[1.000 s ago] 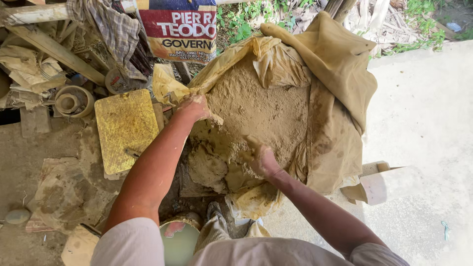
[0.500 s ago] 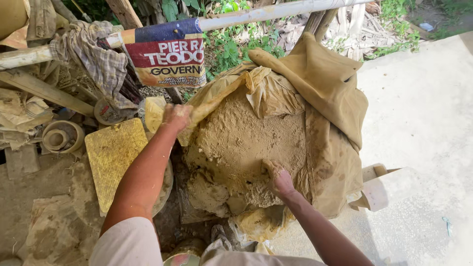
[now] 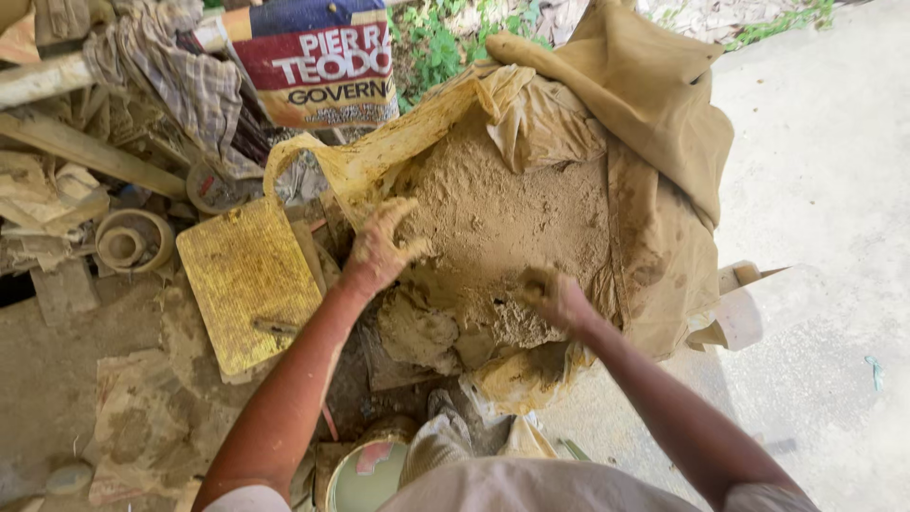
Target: The person kneads a large mass of wet clay by hand on a covered surface, repeatedly pushing, folding, and rotating the clay to ensure consistency. The person also dips their hands into a bucket of water to moisten the clay as they work.
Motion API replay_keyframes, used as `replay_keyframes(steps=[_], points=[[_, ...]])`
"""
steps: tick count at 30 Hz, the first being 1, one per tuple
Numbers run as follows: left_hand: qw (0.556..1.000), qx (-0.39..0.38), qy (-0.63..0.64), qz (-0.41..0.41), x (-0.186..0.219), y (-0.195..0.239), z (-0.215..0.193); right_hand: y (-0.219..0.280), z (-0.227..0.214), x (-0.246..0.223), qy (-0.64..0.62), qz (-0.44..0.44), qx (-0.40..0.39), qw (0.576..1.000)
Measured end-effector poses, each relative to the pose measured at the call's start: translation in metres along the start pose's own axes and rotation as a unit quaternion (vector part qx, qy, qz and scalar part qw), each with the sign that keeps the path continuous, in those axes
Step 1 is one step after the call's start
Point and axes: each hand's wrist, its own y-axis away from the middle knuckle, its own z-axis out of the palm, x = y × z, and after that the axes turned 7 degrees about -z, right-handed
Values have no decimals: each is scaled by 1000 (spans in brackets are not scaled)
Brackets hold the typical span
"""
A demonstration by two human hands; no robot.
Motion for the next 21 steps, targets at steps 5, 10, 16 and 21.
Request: replay_keyframes(steps=[5,10,16,21], points=[[962,-162,-62,-211,-49,-68,38,16,73,-47,-498,13,-189,846],[915,-301,-137,-233,-148,-144,112,-54,72,-103,-685,140,-97,708],[921,-309,-84,-221,-217,-154,158,-88,63,-137,-736,221,16,640],[920,-309,-68,-230,-224,-161,159,-116,67,-141,-735,238,57,632]])
